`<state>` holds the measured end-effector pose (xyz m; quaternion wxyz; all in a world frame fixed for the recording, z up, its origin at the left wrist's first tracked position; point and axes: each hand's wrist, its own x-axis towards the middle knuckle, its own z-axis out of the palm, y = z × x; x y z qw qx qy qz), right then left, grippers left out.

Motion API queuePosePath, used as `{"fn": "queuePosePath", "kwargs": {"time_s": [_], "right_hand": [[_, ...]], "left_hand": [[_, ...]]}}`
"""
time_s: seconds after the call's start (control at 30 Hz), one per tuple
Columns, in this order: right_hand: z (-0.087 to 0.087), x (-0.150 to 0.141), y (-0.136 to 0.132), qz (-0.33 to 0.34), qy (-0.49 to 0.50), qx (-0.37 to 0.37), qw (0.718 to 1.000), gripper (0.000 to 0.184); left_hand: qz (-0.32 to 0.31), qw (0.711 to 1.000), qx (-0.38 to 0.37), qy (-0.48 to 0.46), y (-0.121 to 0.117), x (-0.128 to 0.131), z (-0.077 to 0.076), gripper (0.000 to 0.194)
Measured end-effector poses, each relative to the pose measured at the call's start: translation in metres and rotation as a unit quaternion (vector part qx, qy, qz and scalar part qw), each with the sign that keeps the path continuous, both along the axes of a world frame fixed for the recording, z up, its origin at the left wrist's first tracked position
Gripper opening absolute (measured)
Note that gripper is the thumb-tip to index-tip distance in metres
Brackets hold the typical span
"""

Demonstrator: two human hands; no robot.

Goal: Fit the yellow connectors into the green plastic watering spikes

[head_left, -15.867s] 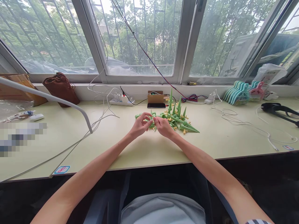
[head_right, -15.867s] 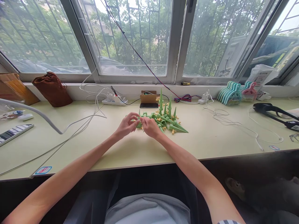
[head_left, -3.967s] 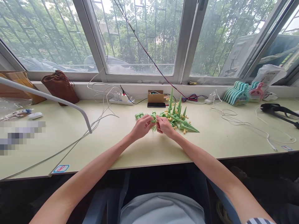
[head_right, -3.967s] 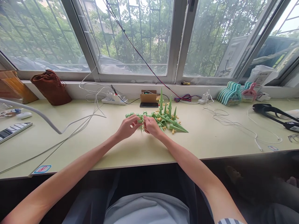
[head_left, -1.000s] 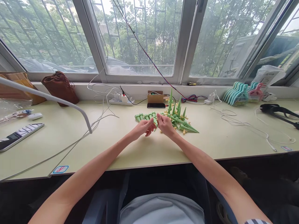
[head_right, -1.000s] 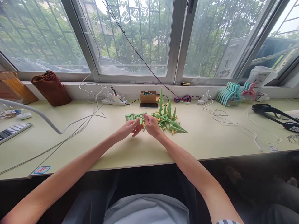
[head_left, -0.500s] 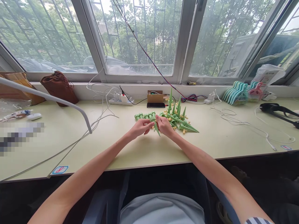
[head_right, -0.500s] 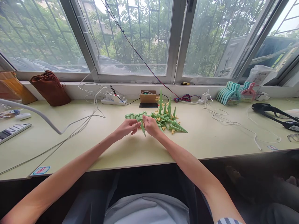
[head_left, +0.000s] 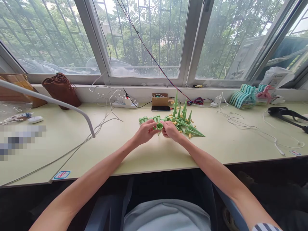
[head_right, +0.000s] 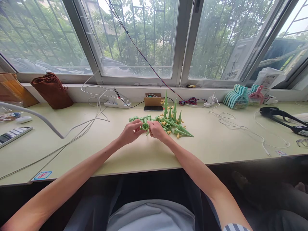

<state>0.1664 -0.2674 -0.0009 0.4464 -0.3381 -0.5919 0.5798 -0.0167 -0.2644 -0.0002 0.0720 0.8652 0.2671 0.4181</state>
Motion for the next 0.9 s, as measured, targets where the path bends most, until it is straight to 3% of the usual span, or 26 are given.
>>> {"fn": "queuePosePath", "kwargs": {"time_s": [0.2, 0.5, 0.73, 0.8, 0.9], "right_hand": [[0.002, -0.001, -0.001, -0.011, 0.002, 0.003, 1.0, 0.047], [0.004, -0.006, -0.004, -0.054, 0.008, 0.035, 0.998, 0.054], [-0.001, -0.01, 0.0, -0.076, 0.036, 0.071, 0.994, 0.059], [-0.003, -0.009, 0.001, -0.083, 0.04, 0.09, 0.992, 0.06], [-0.005, -0.008, 0.004, -0.113, 0.018, 0.124, 0.986, 0.061]], "left_hand": [[0.001, 1.0, 0.022, 0.004, 0.002, 0.0, -0.002, 0.022], [0.072, 0.993, -0.089, -0.014, -0.006, 0.006, 0.009, 0.03], [0.125, 0.982, -0.131, -0.05, -0.007, 0.01, 0.013, 0.034], [0.117, 0.977, -0.169, -0.063, -0.007, 0.009, 0.013, 0.038], [0.033, 0.95, -0.299, -0.079, -0.007, 0.008, 0.015, 0.045]]}}
